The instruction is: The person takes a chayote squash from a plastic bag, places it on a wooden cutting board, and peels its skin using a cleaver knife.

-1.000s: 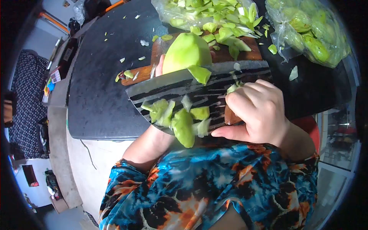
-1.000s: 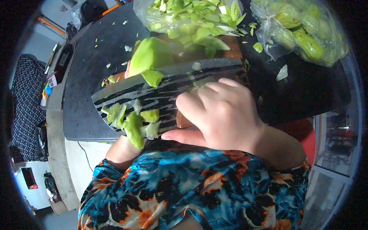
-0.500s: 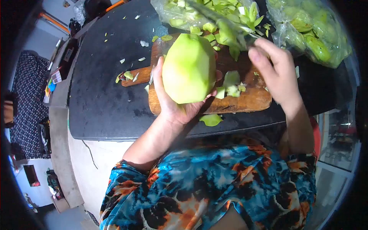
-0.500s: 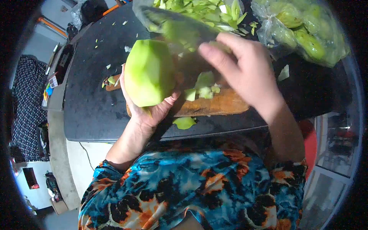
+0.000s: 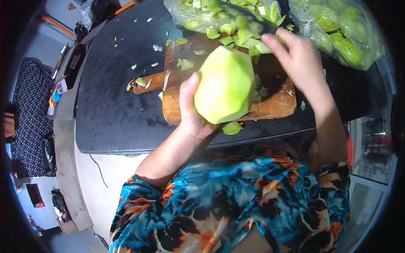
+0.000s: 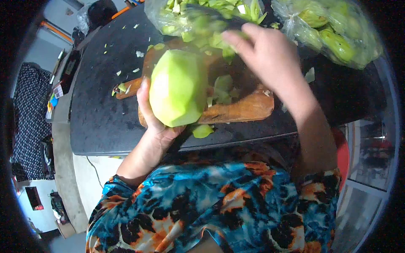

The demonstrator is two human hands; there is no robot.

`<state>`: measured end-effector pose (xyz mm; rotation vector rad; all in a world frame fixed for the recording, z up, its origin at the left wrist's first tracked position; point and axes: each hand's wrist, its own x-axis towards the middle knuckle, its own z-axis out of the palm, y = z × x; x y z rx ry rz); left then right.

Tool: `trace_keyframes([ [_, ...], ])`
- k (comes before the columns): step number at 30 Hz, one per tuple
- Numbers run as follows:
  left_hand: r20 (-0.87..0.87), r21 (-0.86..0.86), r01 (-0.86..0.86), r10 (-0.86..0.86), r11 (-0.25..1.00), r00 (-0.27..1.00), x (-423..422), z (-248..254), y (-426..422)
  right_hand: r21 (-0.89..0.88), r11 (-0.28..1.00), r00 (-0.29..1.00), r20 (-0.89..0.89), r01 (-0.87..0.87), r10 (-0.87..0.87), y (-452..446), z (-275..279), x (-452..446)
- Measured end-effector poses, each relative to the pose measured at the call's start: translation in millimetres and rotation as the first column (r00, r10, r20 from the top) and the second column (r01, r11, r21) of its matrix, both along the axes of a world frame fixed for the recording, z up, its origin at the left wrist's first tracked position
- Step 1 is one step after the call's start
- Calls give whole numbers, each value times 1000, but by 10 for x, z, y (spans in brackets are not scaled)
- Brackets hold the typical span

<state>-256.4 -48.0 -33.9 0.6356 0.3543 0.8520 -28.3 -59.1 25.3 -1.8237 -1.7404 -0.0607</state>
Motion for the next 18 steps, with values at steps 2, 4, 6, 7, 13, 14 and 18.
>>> trace_keyframes([
  [2,37,-119,-51,56,992,998,47,95,11,-66,997,997,-59,45,-49,226,-181,340],
  [4,127,-196,-37,63,980,990,69,142,50,-92,996,986,-166,16,-31,204,-204,388],
  [6,259,-228,45,16,973,966,49,138,110,-98,993,943,-331,-60,24,155,-221,341],
  [7,356,-174,191,-119,966,927,-5,47,153,-93,991,910,-412,-98,51,129,-210,305],
  [13,528,-300,267,-74,916,846,55,29,208,-60,964,843,-502,-258,194,-108,-67,84],
  [14,508,-282,258,-85,924,857,54,43,203,-67,963,852,-484,-260,197,-95,-69,93],
  [18,339,-160,172,-109,972,934,10,149,200,-217,956,914,-393,-196,98,-29,-41,196],
])
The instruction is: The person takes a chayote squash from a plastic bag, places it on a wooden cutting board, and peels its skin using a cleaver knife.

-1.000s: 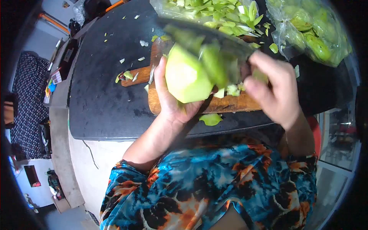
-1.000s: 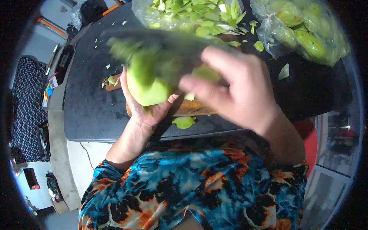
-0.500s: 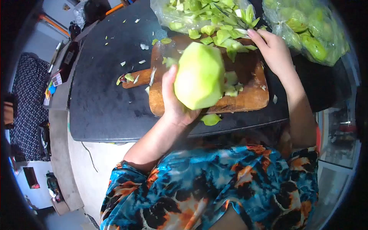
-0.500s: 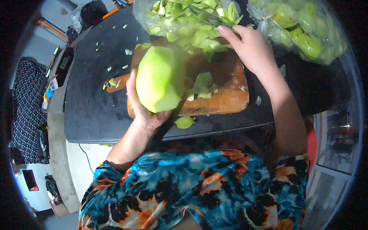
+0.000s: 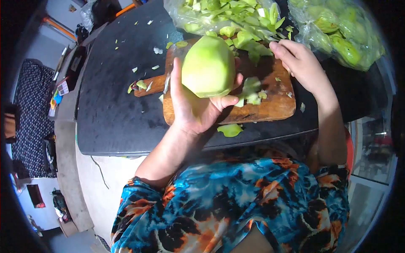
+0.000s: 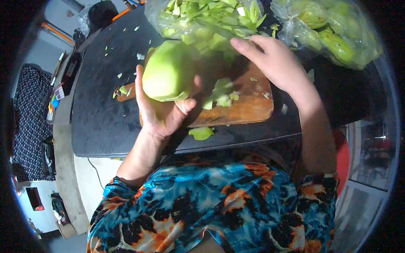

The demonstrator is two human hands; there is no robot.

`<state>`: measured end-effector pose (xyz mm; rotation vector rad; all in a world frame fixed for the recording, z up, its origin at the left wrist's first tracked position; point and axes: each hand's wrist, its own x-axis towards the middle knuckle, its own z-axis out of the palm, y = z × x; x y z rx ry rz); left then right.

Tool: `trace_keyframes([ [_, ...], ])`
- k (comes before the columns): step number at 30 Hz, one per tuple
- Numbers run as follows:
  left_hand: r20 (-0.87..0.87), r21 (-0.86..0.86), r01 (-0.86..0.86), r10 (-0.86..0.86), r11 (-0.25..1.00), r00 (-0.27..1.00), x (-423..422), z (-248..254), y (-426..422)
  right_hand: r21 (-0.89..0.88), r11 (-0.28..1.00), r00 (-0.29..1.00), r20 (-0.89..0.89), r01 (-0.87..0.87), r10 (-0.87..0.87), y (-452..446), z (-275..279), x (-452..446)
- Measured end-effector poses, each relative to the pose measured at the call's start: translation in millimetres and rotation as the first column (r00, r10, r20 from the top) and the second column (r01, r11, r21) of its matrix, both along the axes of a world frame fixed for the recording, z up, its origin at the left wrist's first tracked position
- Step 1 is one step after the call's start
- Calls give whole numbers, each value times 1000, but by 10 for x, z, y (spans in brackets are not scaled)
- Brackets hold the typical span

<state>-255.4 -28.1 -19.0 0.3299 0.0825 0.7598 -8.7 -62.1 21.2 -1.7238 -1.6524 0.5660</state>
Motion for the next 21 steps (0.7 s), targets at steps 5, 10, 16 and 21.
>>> trace_keyframes([
  [5,-249,950,299,794,89,555,-268,414,197,-84,996,977,214,35,-17,-50,34,199],
  [10,-83,720,626,858,-301,507,-427,552,429,-29,999,980,197,-25,31,-126,111,114],
  [16,-316,947,256,718,195,620,-548,244,637,-36,999,993,121,-12,16,-205,178,-66],
  [21,-661,707,622,627,335,413,-638,314,651,122,993,994,105,-5,-8,-231,292,-162],
])
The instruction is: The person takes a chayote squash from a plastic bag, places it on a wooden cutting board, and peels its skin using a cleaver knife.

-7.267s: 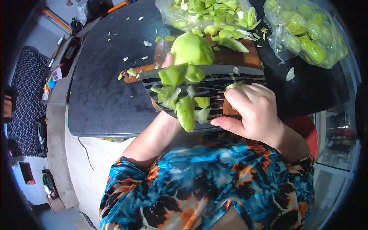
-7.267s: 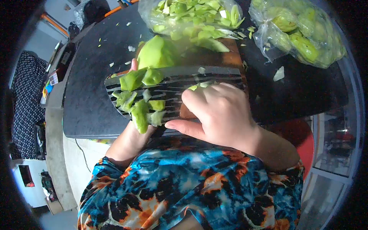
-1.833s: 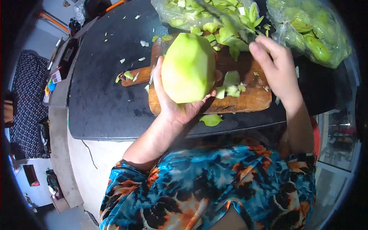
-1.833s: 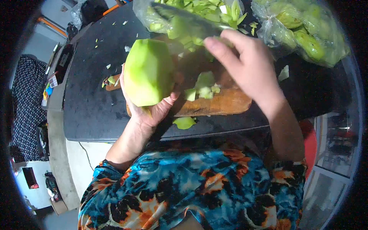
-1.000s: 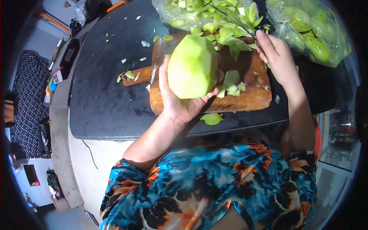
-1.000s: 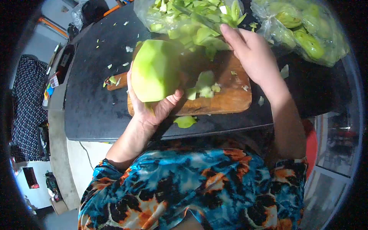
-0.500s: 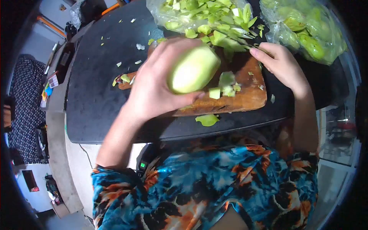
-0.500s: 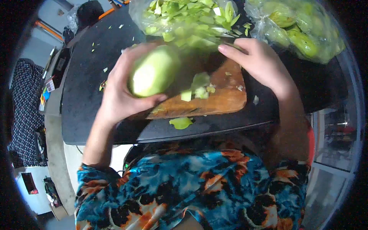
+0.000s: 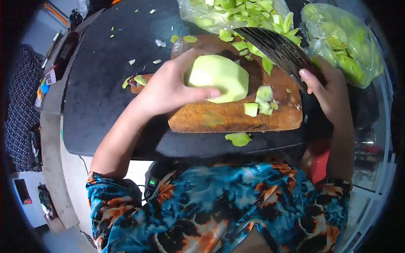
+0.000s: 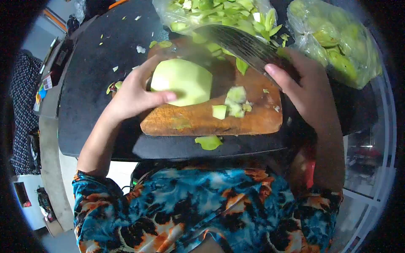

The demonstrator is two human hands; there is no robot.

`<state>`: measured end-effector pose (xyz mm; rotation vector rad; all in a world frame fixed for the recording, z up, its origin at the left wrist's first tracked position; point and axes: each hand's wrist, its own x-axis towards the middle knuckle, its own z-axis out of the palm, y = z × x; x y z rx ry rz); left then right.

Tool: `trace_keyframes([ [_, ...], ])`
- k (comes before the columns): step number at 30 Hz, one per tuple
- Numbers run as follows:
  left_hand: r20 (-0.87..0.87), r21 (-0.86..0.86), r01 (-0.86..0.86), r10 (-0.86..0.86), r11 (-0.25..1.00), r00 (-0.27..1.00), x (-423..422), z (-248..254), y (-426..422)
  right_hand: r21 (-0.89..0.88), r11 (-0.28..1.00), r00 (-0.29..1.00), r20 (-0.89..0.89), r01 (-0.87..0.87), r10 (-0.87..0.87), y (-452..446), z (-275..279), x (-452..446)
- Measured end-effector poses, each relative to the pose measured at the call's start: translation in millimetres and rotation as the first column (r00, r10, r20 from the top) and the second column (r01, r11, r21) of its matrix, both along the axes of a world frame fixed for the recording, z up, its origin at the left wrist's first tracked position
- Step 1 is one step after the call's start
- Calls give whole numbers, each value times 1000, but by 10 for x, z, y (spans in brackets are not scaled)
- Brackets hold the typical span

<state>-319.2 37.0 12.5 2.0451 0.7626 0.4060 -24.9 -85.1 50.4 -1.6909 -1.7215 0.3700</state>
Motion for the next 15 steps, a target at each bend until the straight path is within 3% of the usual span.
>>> trace_keyframes([
  [3,204,401,53,-146,914,968,9,-207,-47,-71,997,999,26,21,-19,36,95,-1],
  [6,188,550,106,-247,828,951,70,-217,-69,104,994,982,186,-38,18,134,10,40],
  [7,173,609,116,-274,784,946,80,-231,-72,83,996,973,230,-20,0,157,23,23],
  [12,253,621,-32,-162,783,954,76,-265,-50,-18,997,899,434,74,-59,230,136,-79],
  [15,250,604,-42,-140,796,958,12,-239,-58,19,1000,959,281,8,-13,167,202,-161],
])
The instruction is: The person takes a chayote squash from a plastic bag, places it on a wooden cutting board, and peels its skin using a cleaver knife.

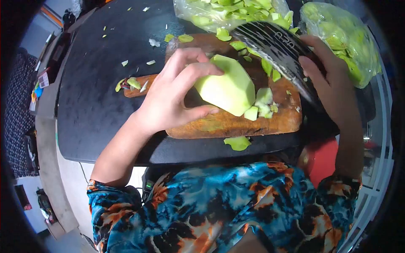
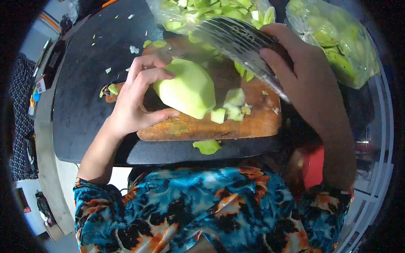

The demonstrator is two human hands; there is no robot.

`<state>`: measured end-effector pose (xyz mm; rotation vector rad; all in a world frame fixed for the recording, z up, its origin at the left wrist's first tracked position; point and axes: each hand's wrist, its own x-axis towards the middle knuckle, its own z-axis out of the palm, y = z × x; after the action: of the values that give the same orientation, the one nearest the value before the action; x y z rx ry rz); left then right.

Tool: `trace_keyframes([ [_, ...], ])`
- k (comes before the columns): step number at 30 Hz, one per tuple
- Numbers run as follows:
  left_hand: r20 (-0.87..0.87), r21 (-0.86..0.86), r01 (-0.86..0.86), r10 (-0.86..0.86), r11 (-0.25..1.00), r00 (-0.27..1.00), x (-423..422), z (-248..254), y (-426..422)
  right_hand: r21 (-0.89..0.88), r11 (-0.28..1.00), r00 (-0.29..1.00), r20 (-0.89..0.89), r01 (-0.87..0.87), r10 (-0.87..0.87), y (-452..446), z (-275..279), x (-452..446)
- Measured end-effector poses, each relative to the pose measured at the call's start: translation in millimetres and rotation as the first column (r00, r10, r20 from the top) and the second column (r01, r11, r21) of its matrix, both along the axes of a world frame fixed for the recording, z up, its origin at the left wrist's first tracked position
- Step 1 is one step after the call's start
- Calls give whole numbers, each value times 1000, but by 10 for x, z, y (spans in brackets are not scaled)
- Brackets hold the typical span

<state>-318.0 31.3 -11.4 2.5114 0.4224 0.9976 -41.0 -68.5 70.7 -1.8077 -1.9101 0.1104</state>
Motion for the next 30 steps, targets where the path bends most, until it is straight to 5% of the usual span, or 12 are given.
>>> trace_keyframes([
  [5,11,61,-16,15,998,1000,34,10,-2,4,995,989,-113,-98,97,-63,177,-332],
  [11,3,110,-59,59,992,998,8,13,-36,36,981,980,72,-190,187,46,232,-482],
  [16,-18,105,-36,39,994,999,-15,1,-38,-34,992,986,-115,-124,119,59,290,-697],
  [20,-29,122,-26,30,992,999,-25,-3,-35,-51,994,995,-24,-99,98,74,351,-747],
  [25,-22,138,-19,23,990,999,-29,-18,-21,174,960,917,372,-220,142,110,302,-585],
  [30,-12,156,-21,23,988,1000,-31,-25,-6,109,974,928,342,-199,151,131,346,-606],
])
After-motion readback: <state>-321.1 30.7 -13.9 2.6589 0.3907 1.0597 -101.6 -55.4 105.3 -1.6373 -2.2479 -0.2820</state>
